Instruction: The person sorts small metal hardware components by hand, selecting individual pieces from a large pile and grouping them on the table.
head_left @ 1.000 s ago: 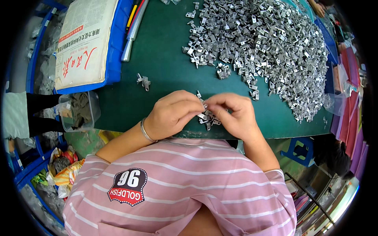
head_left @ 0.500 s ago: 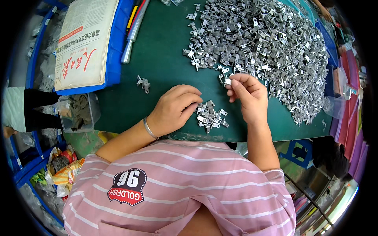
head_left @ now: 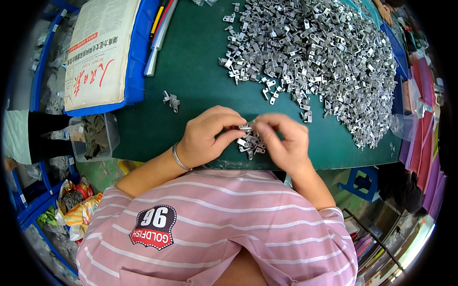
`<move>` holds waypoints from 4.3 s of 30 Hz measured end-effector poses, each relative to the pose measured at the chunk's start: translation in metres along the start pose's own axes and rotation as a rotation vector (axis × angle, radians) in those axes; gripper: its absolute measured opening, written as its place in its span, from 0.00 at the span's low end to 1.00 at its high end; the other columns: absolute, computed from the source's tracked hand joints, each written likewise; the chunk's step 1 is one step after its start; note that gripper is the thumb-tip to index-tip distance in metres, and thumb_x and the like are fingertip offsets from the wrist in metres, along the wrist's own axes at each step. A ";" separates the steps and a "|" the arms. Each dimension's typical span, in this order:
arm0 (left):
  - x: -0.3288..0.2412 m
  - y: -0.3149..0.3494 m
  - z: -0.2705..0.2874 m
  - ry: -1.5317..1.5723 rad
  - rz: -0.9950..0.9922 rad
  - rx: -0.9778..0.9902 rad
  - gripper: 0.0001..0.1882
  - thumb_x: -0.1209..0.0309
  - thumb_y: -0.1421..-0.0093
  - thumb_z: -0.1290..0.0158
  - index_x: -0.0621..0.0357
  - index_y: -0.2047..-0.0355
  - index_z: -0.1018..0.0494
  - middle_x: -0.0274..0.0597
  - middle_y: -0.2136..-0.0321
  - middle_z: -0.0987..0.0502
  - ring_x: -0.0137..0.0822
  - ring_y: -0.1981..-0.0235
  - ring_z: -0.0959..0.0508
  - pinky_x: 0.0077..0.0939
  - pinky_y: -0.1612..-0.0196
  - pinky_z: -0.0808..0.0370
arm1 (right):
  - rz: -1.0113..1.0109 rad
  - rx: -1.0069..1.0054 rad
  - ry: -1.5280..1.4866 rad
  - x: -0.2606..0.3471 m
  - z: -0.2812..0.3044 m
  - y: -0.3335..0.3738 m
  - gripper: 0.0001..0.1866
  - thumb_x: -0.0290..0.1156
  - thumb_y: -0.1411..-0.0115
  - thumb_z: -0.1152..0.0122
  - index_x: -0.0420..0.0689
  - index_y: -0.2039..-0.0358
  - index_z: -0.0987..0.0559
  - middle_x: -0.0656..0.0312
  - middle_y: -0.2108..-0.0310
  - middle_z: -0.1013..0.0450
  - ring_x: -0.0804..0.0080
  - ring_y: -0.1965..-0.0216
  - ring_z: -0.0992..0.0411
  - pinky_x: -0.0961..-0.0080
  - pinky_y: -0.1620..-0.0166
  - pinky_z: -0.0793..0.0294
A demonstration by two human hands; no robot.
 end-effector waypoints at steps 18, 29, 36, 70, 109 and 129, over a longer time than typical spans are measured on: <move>0.021 0.005 -0.006 0.533 0.263 -0.089 0.07 0.87 0.40 0.52 0.70 0.61 0.28 0.50 0.57 0.28 0.36 0.60 0.21 0.25 0.57 0.20 | -0.447 0.009 -0.736 -0.044 0.002 -0.001 0.08 0.17 0.42 0.43 0.33 0.61 0.24 0.51 0.65 0.23 0.72 0.70 0.24 0.79 0.65 0.22; 0.022 0.008 -0.004 0.559 0.240 -0.052 0.08 0.86 0.41 0.50 0.67 0.62 0.28 0.51 0.60 0.24 0.34 0.62 0.21 0.24 0.59 0.22 | -0.322 0.023 -0.903 -0.033 -0.001 0.005 0.07 0.14 0.43 0.43 0.32 0.63 0.23 0.50 0.64 0.22 0.69 0.65 0.23 0.75 0.61 0.21; 0.007 -0.004 -0.006 0.116 0.006 -0.005 0.07 0.84 0.52 0.43 0.60 0.72 0.25 0.41 0.69 0.20 0.36 0.69 0.22 0.26 0.63 0.25 | 0.197 0.142 0.033 -0.005 0.004 -0.002 0.11 0.11 0.56 0.44 0.39 0.72 0.22 0.55 0.67 0.22 0.61 0.67 0.24 0.72 0.62 0.25; 0.004 -0.001 0.003 0.109 0.080 -0.021 0.11 0.80 0.52 0.37 0.61 0.66 0.23 0.43 0.67 0.22 0.39 0.69 0.22 0.28 0.64 0.26 | 0.089 -0.102 0.396 -0.030 0.000 -0.027 0.08 0.20 0.50 0.36 0.38 0.67 0.22 0.54 0.71 0.27 0.56 0.71 0.27 0.68 0.67 0.26; 0.011 0.001 0.000 0.113 0.078 -0.059 0.10 0.82 0.50 0.37 0.62 0.68 0.24 0.44 0.66 0.22 0.30 0.70 0.22 0.19 0.68 0.24 | -0.535 0.070 -0.446 -0.045 0.011 -0.021 0.10 0.20 0.43 0.42 0.36 0.60 0.20 0.60 0.72 0.24 0.76 0.76 0.28 0.82 0.74 0.29; 0.008 -0.003 -0.006 0.090 0.010 0.072 0.06 0.78 0.51 0.39 0.59 0.74 0.25 0.39 0.71 0.23 0.38 0.70 0.24 0.29 0.64 0.28 | 0.103 -0.001 0.321 -0.009 0.000 -0.049 0.06 0.19 0.48 0.41 0.39 0.68 0.22 0.53 0.73 0.31 0.51 0.70 0.30 0.65 0.65 0.28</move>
Point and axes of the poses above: each hand's wrist, its own y-axis away from the middle knuckle, its own z-axis out of the back of the hand, x = y × z, the point moved 5 cm from there along -y, towards the middle knuckle
